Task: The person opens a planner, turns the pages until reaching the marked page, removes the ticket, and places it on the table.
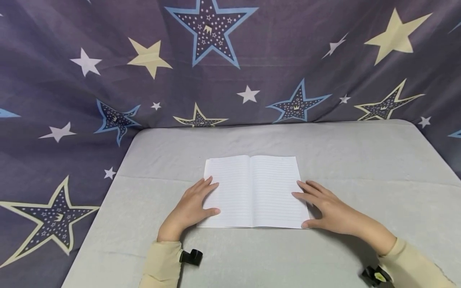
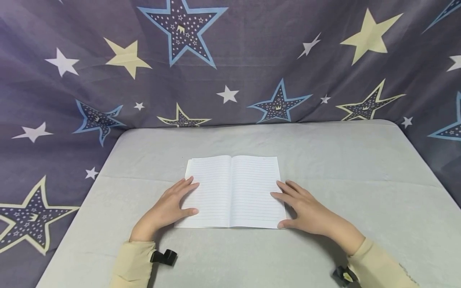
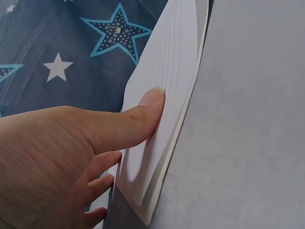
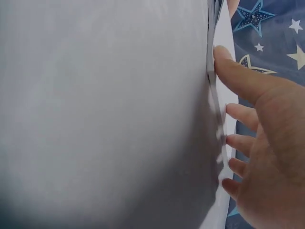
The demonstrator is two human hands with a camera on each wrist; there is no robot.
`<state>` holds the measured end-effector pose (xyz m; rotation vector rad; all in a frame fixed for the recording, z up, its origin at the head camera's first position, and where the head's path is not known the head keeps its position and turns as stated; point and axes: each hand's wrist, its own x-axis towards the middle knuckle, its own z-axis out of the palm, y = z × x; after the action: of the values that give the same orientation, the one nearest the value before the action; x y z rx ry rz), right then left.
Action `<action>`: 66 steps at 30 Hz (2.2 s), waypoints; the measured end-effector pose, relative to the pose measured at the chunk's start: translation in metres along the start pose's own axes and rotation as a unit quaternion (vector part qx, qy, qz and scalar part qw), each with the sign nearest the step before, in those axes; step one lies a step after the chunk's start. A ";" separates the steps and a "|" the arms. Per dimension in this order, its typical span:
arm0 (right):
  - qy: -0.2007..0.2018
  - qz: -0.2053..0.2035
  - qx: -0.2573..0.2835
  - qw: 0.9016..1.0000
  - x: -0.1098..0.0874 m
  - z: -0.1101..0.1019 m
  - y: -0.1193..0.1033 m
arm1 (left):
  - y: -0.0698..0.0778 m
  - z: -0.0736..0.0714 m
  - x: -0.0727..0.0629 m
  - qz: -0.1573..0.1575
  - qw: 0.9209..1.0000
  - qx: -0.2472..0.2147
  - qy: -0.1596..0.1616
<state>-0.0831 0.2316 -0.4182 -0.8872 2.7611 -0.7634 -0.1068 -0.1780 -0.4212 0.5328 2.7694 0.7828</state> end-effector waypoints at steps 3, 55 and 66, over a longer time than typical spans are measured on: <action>-0.001 0.011 0.008 1.000 -0.001 0.000 0.002 | 0.000 0.000 0.000 -0.002 1.000 -0.006 -0.003; 0.082 -0.027 0.061 0.994 0.060 0.043 -0.110 | -0.007 -0.012 -0.006 -0.024 1.000 -0.009 -0.013; -0.022 -0.067 -0.001 0.997 0.062 0.059 -0.113 | -0.020 -0.029 -0.015 -0.080 0.996 -0.017 0.047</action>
<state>-0.0598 0.0925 -0.4103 -1.0858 2.6857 -0.7516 -0.1074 -0.2132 -0.4066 0.2704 2.8356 0.8352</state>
